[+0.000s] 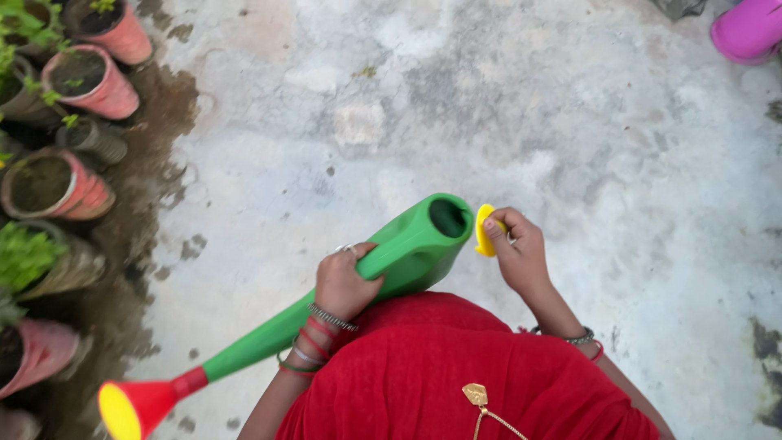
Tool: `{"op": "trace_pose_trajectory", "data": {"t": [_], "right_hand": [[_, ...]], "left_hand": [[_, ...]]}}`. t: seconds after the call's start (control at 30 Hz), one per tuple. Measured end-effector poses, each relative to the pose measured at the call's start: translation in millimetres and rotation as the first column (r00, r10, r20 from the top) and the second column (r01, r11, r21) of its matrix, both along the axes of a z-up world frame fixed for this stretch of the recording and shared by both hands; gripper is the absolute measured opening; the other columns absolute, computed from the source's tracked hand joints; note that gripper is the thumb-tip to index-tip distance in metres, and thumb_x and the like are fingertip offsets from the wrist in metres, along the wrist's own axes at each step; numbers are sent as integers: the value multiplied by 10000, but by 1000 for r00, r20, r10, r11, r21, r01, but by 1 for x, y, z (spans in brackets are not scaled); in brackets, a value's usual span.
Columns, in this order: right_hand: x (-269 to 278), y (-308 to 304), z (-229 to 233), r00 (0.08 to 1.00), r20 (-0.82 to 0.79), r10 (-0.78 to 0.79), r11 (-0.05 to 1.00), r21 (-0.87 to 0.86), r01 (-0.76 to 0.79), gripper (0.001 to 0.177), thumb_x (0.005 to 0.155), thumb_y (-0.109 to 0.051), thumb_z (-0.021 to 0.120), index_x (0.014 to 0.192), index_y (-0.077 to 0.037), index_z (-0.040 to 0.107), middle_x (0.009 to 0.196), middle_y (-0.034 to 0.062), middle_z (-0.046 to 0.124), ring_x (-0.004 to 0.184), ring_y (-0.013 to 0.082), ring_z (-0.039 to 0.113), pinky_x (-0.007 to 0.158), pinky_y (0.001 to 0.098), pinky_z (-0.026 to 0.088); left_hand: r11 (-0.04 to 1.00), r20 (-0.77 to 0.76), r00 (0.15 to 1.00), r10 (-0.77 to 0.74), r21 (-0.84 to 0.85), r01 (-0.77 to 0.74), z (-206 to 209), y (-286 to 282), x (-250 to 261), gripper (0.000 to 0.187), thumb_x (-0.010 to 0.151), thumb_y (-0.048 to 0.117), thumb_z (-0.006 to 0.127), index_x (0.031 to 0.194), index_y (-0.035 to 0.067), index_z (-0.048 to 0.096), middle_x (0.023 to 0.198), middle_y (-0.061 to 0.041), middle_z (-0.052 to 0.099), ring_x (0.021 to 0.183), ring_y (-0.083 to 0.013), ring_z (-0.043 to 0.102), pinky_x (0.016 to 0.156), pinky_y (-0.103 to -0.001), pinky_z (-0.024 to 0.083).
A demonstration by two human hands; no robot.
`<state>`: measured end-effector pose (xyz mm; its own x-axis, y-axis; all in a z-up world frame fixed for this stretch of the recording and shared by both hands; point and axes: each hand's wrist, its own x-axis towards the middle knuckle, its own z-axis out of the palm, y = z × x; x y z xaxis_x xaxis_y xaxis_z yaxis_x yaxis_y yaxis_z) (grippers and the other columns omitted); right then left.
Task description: The person fills a green watering can at an outdoor faucet and pours water onto the soil of potted plants in a garden area.
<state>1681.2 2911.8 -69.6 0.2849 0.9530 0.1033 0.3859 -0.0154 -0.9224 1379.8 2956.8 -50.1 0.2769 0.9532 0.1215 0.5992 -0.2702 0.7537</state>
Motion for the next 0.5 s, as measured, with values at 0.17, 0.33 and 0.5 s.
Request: {"op": "trace_pose_trajectory", "data": {"t": [0.17, 0.33, 0.5], "right_hand": [[46, 145, -35, 998, -23, -55, 984, -171, 50, 261, 1003, -261, 695, 950, -7, 668, 760, 33, 612, 674, 76, 539, 593, 250, 488], [99, 306, -32, 990, -143, -13, 960, -278, -28, 233, 967, -216, 680, 961, 15, 659, 825, 52, 741, 723, 104, 706, 645, 258, 580], [171, 403, -35, 985, -151, -86, 960, -275, 42, 206, 937, -185, 699, 985, 14, 678, 874, 69, 772, 786, 111, 739, 729, 259, 600]], "left_hand": [[994, 24, 996, 90, -57, -88, -39, 148, 39, 396, 687, 230, 837, 1052, 85, 780, 911, -160, 765, 829, -320, 752, 749, -393, 597], [1000, 35, 999, 22, -2, -22, -38, 322, 97, 413, 684, 216, 833, 1072, 84, 780, 902, -157, 766, 818, -325, 749, 745, -390, 592], [988, 28, 988, -153, 38, 152, -24, 476, 171, 429, 687, 232, 830, 1082, 74, 773, 937, -158, 763, 838, -326, 751, 750, -392, 597]]}}
